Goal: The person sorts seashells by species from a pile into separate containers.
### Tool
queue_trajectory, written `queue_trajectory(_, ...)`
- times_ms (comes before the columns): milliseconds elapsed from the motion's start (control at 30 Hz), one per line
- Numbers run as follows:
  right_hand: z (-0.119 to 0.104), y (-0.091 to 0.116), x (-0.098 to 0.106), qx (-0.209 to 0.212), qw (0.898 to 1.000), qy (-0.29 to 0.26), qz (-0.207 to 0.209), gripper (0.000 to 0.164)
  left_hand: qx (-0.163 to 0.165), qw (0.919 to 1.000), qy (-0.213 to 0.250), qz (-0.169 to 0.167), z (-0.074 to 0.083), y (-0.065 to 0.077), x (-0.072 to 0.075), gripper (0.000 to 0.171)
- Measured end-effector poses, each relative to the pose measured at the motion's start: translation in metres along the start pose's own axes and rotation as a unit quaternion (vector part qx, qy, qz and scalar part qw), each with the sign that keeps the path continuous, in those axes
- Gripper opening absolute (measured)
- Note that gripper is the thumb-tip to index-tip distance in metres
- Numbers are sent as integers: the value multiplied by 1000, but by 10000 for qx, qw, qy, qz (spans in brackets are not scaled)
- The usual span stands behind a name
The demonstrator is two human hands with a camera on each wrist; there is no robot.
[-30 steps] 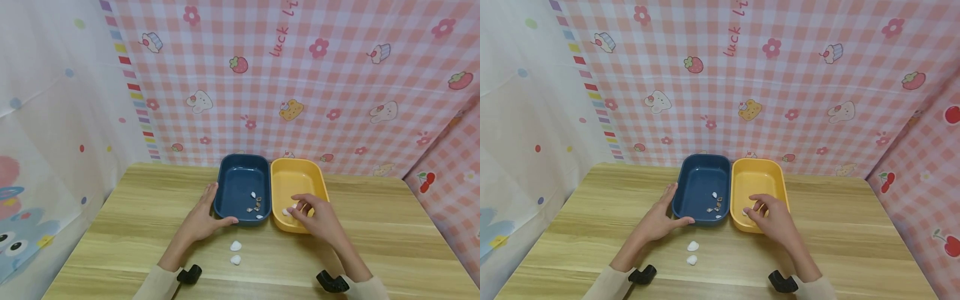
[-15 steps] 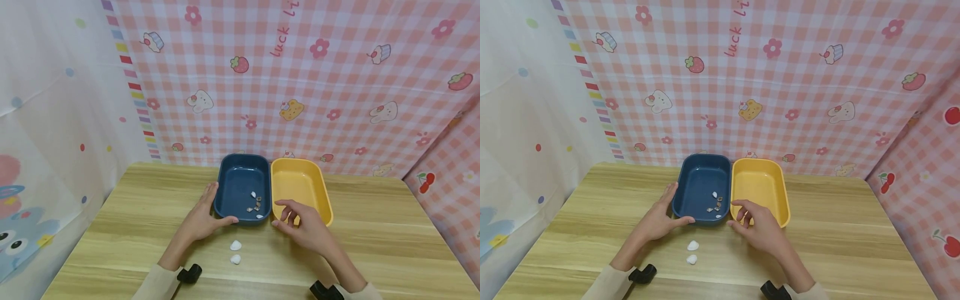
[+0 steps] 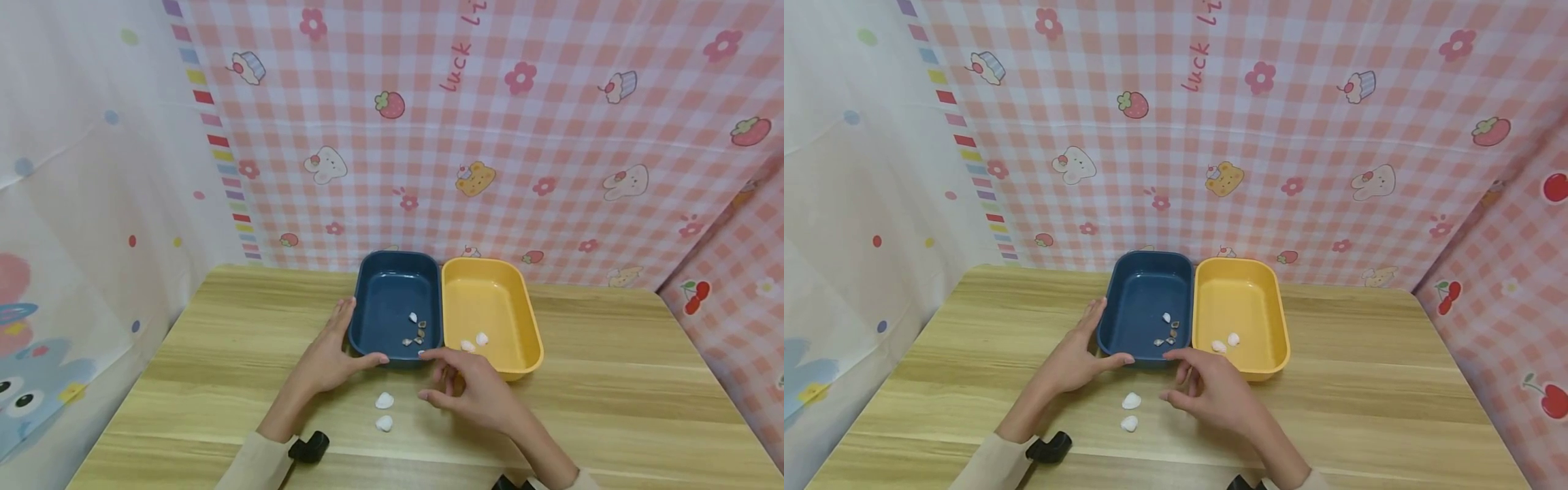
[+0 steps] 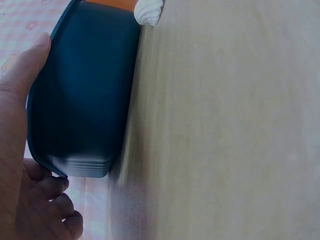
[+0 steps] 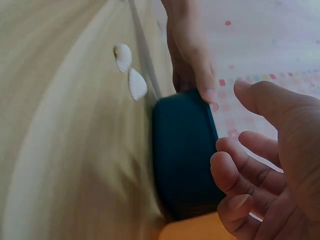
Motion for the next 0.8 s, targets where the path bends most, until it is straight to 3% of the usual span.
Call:
queue_trajectory(433,4,0,-36,-381,9936,-616,-863,50,-33,10000,13,12,1,0,1,125)
queue_trajectory(800,6,-2,-60,-366,9889,-710,-1252,38,-8,10000,-40,16,0,0,0,125)
Point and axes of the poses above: each hand's wrist, its own y-axis away from the middle knuckle, its own x-axis out of the back of the hand, z = x × y, the point moved 3 cm from there along -y, towards the middle knuckle, and after that the axes turned 6 degrees about z, right-handed, at the moved point
